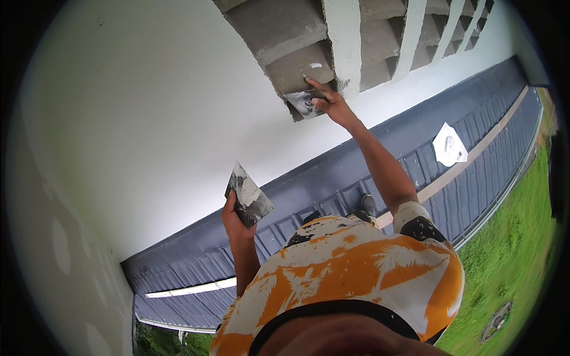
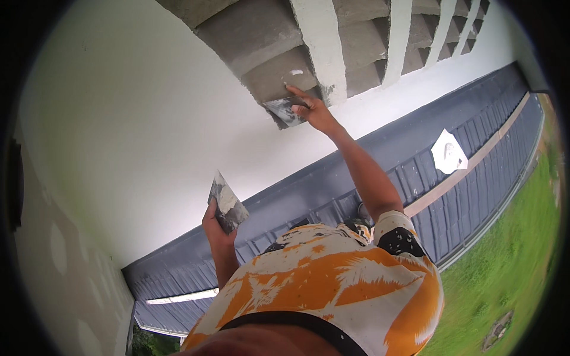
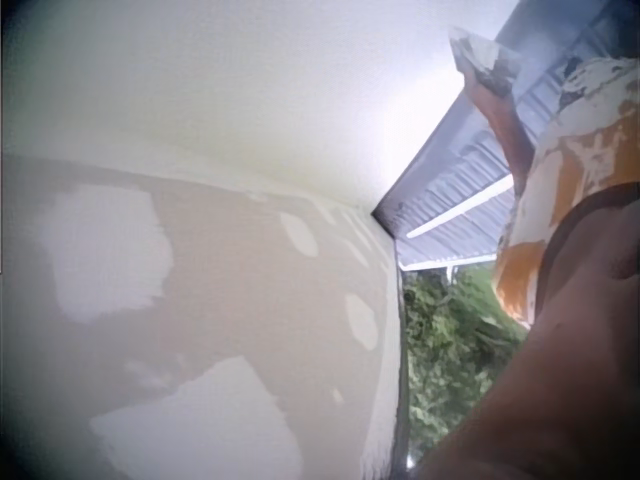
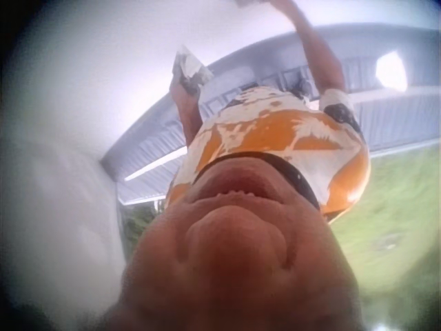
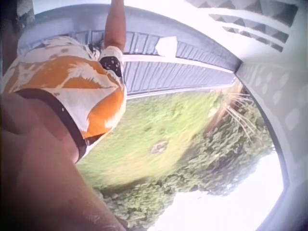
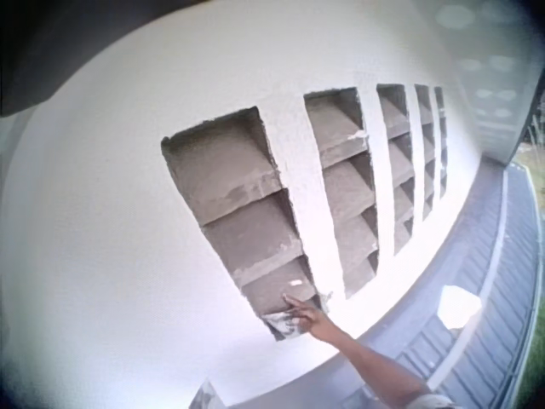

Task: The person applies plaster to a wall with a grid pattern using a trowel and a hawk. They repeatedly scoop plaster from the hawk and smooth it into the wall's recessed sections.

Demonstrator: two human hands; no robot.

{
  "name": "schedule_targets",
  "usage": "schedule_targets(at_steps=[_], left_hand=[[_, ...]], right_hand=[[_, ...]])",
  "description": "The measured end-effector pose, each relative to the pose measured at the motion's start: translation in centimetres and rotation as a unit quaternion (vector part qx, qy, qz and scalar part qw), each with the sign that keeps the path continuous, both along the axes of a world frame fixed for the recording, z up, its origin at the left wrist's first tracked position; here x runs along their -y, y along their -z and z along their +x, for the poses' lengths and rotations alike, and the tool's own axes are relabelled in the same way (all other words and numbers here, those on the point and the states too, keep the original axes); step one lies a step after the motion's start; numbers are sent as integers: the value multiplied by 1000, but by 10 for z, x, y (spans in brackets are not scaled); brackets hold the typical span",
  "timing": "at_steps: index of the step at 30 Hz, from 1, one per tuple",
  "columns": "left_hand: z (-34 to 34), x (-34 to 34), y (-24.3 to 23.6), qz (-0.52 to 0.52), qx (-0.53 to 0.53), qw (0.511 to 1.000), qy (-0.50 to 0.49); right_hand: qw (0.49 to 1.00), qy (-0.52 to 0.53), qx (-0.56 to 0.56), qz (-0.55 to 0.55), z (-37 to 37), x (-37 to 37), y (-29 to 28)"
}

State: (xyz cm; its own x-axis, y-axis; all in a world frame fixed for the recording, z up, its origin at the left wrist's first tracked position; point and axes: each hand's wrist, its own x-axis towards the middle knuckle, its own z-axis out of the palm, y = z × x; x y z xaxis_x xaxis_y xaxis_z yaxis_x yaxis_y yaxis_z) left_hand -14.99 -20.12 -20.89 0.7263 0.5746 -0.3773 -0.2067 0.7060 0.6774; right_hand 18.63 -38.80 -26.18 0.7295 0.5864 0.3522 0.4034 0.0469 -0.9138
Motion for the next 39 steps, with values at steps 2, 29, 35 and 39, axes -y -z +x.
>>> schedule_targets(at_steps=[2,29,35,39], left_hand=[[4,4,-4,-11,-6,1000,-6],[129,63,-42,285,5,958,23],[131,-9,-140,389,158,881,-220],[166,-78,-217,486,260,809,-204]], right_hand=[[999,0,-39,33,-4,4,10],[881,-74,436,-169,-108,84,-139],[988,55,-146,2,-74,92,-52],[919,297,-125,227,-10,54,17]])
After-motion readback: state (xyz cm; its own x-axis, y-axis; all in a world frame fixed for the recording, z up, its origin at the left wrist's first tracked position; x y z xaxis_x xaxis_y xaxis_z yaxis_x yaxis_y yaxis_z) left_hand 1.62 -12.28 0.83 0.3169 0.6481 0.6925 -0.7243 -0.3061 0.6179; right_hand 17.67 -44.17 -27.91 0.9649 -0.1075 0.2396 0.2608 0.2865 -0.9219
